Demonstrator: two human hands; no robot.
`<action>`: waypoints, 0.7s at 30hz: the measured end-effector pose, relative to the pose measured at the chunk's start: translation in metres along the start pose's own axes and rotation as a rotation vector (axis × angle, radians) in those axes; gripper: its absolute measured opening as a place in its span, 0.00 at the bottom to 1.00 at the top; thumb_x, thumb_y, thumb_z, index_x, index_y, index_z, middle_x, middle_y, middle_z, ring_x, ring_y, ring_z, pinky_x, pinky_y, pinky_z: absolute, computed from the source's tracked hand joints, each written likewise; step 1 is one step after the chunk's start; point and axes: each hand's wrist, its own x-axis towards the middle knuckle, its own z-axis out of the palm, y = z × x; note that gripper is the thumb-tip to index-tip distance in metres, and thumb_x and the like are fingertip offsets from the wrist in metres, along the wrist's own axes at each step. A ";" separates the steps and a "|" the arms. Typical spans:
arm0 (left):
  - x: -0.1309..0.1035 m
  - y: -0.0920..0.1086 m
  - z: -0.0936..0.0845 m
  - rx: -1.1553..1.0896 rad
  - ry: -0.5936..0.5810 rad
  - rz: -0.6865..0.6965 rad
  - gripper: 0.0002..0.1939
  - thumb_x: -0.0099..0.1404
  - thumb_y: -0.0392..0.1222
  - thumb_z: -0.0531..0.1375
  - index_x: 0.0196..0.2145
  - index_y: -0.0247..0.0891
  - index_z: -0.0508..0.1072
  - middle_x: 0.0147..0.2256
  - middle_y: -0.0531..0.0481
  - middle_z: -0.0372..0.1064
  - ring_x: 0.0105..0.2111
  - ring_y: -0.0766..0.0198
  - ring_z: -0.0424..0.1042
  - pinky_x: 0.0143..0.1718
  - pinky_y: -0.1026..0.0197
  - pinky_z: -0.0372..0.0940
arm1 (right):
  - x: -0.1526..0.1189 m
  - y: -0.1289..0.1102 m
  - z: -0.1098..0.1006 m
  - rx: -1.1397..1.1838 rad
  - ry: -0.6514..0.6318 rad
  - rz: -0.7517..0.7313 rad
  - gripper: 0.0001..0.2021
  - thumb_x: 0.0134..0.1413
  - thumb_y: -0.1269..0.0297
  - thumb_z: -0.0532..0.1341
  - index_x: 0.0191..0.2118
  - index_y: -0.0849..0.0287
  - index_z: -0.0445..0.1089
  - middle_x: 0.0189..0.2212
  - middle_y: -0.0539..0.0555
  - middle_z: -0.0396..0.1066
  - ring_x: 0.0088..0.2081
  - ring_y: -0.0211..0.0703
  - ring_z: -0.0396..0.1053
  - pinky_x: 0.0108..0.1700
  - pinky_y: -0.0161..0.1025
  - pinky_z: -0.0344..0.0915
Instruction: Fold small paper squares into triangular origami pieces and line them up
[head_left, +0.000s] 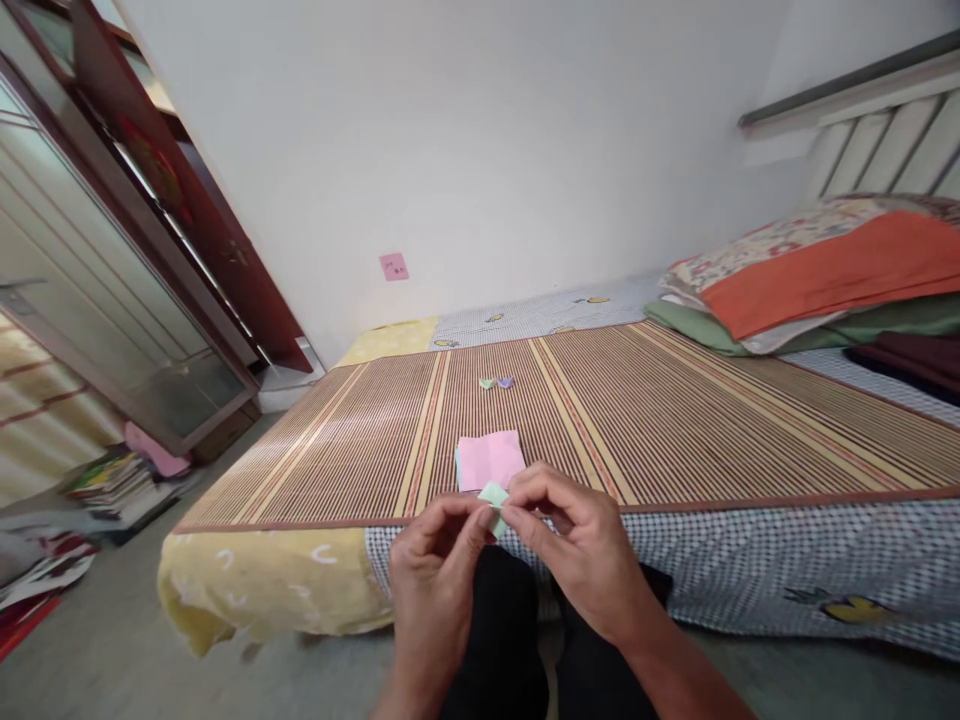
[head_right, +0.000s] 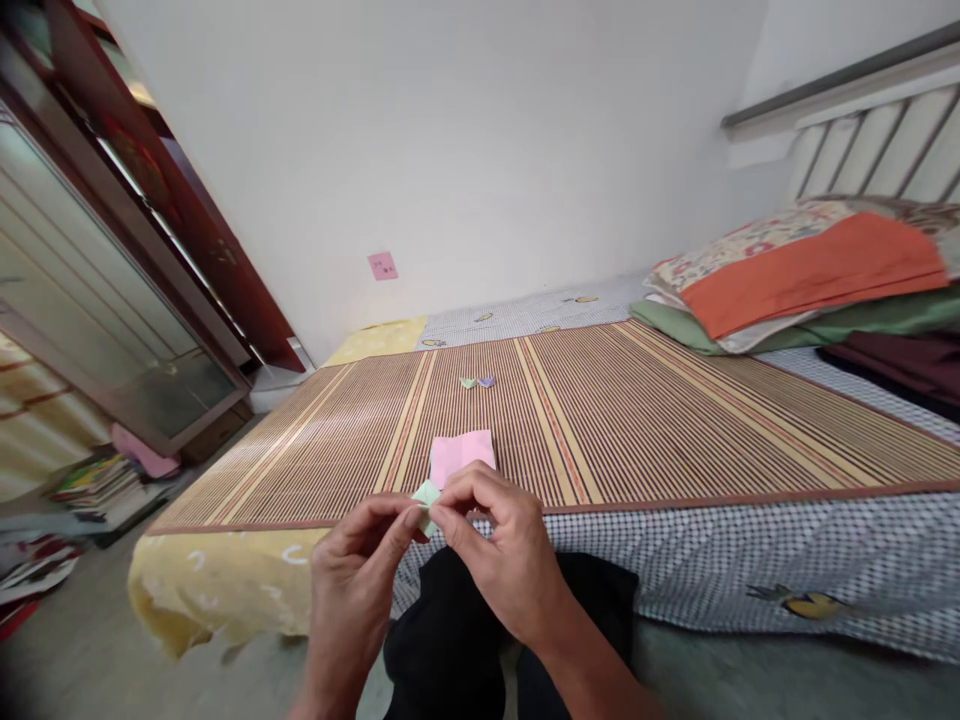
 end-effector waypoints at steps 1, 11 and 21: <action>0.001 -0.001 -0.001 -0.012 -0.004 0.000 0.04 0.63 0.41 0.68 0.31 0.40 0.80 0.28 0.54 0.76 0.28 0.67 0.73 0.31 0.68 0.69 | 0.001 0.000 0.000 0.001 -0.005 -0.013 0.06 0.63 0.70 0.64 0.32 0.56 0.71 0.32 0.49 0.70 0.35 0.39 0.70 0.37 0.36 0.65; 0.000 -0.003 -0.002 0.022 0.049 0.011 0.05 0.60 0.39 0.69 0.36 0.40 0.81 0.29 0.51 0.79 0.28 0.65 0.77 0.32 0.68 0.73 | 0.002 -0.001 0.006 -0.078 0.030 -0.009 0.07 0.63 0.72 0.62 0.36 0.55 0.75 0.35 0.51 0.71 0.37 0.41 0.70 0.38 0.37 0.65; 0.005 0.000 0.001 -0.084 0.063 -0.035 0.04 0.59 0.40 0.70 0.34 0.40 0.83 0.28 0.52 0.78 0.27 0.67 0.76 0.32 0.69 0.72 | 0.005 0.007 0.012 0.274 0.032 0.141 0.05 0.62 0.67 0.63 0.34 0.56 0.73 0.36 0.51 0.69 0.39 0.41 0.70 0.43 0.38 0.67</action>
